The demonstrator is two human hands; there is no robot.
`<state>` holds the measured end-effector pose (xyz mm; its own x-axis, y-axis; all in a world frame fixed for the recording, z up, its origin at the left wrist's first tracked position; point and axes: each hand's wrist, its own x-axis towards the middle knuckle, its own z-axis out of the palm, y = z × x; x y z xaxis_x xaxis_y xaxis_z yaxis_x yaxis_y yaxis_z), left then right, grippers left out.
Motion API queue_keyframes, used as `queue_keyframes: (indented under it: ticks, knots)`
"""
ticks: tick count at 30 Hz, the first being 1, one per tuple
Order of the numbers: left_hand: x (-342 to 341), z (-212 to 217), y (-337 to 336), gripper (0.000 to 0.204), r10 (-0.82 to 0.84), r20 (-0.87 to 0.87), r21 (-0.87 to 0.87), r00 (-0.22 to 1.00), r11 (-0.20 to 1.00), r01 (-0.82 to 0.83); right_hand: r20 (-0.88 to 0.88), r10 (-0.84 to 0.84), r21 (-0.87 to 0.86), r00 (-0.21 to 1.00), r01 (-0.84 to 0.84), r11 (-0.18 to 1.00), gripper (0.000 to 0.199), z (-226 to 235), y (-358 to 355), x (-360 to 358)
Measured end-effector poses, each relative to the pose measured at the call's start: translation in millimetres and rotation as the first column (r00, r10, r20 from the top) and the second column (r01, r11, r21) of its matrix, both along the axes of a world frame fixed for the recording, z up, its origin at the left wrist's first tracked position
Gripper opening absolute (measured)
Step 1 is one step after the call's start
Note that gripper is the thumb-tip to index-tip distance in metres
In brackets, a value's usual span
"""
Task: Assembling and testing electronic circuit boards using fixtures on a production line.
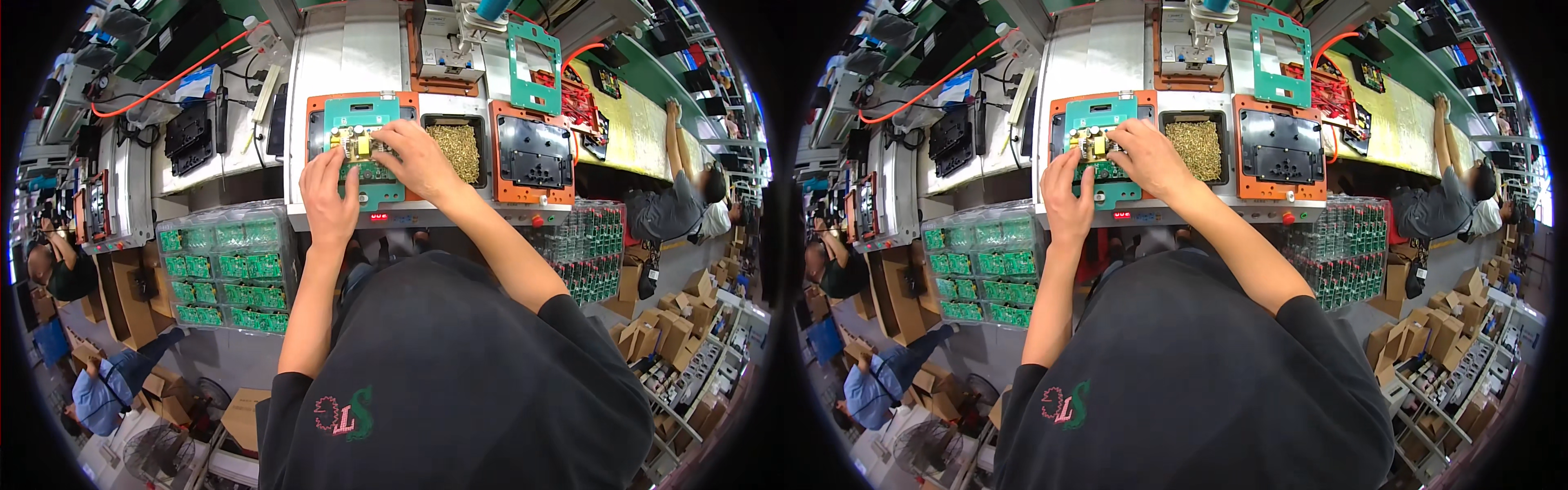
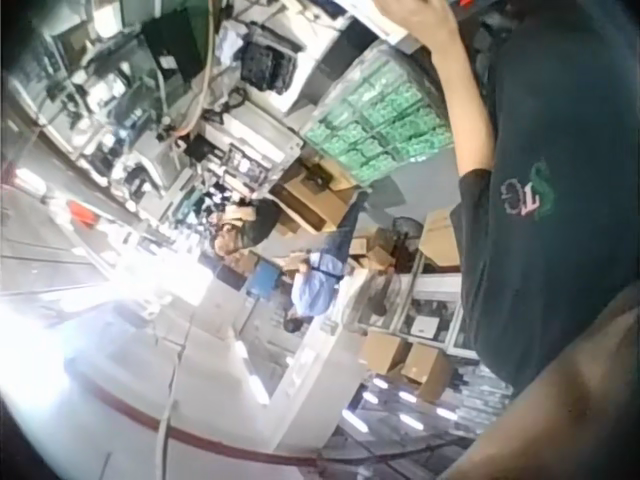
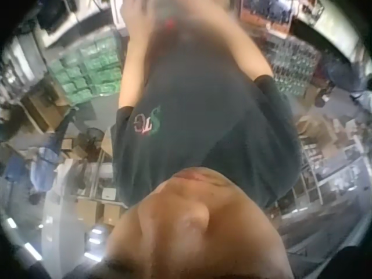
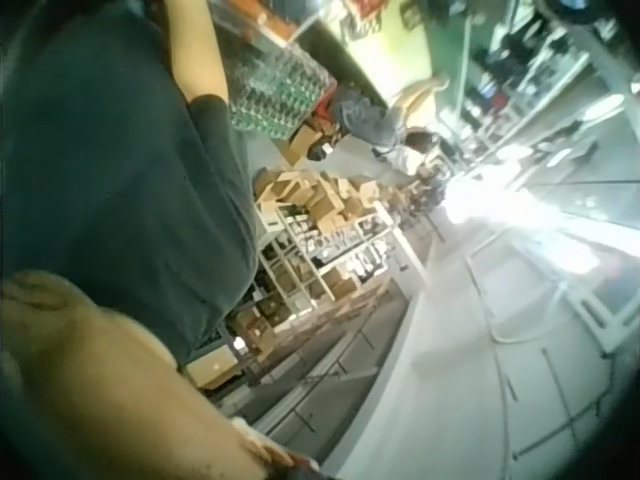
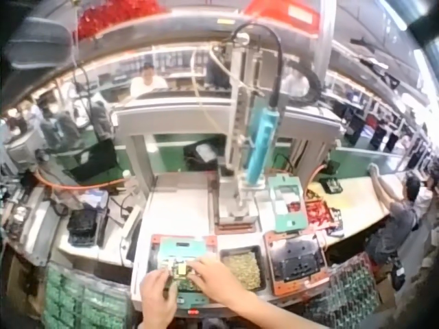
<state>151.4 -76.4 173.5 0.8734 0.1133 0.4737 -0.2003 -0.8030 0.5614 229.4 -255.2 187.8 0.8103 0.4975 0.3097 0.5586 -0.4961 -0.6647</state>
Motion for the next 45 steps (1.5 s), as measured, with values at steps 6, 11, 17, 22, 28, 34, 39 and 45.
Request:
queue_keyframes:
  ticks: [6,11,17,22,28,34,39,45]
  knots:
    - [4,1,6,0.033,-0.051,-0.017,-0.073,0.999,0.996,0.05,0.008,-0.013,0.004,1.0,0.013,1.0,0.032,-4,2,1]
    - [1,8,19,0.039,-0.101,-0.083,-0.147,0.991,0.985,0.088,0.045,-0.006,-0.048,0.999,0.008,0.999,0.036,3,1,1]
    - [-58,-42,92,0.059,0.109,-0.292,-0.257,0.95,0.948,-0.188,0.027,-0.287,0.262,0.958,0.27,0.926,0.022,54,-60,-43]
    - [-98,-111,99,0.084,-0.014,-0.351,-0.507,0.936,0.843,-0.177,-0.233,-0.368,0.171,0.9,0.41,0.896,0.01,24,-123,-104]
    - [-85,-83,92,0.083,-0.048,-0.434,-0.61,0.9,0.751,-0.254,-0.392,-0.549,0.002,0.738,0.597,0.802,0.009,-11,-182,-153]
    - [-81,-101,112,0.079,-0.05,-0.466,-0.551,0.884,0.798,-0.245,-0.322,-0.786,0.09,0.528,0.844,0.529,0.014,-18,-240,-137]
    - [-86,-68,87,0.073,-0.111,-0.489,-0.616,0.865,0.746,-0.252,-0.039,-0.931,0.069,0.362,0.931,0.359,0.016,-60,-340,-135]
    - [-82,-78,94,0.069,-0.029,-0.553,-0.55,0.833,0.763,-0.339,0.112,-0.992,-0.305,0.066,0.952,0.029,0.015,-137,-500,-183]
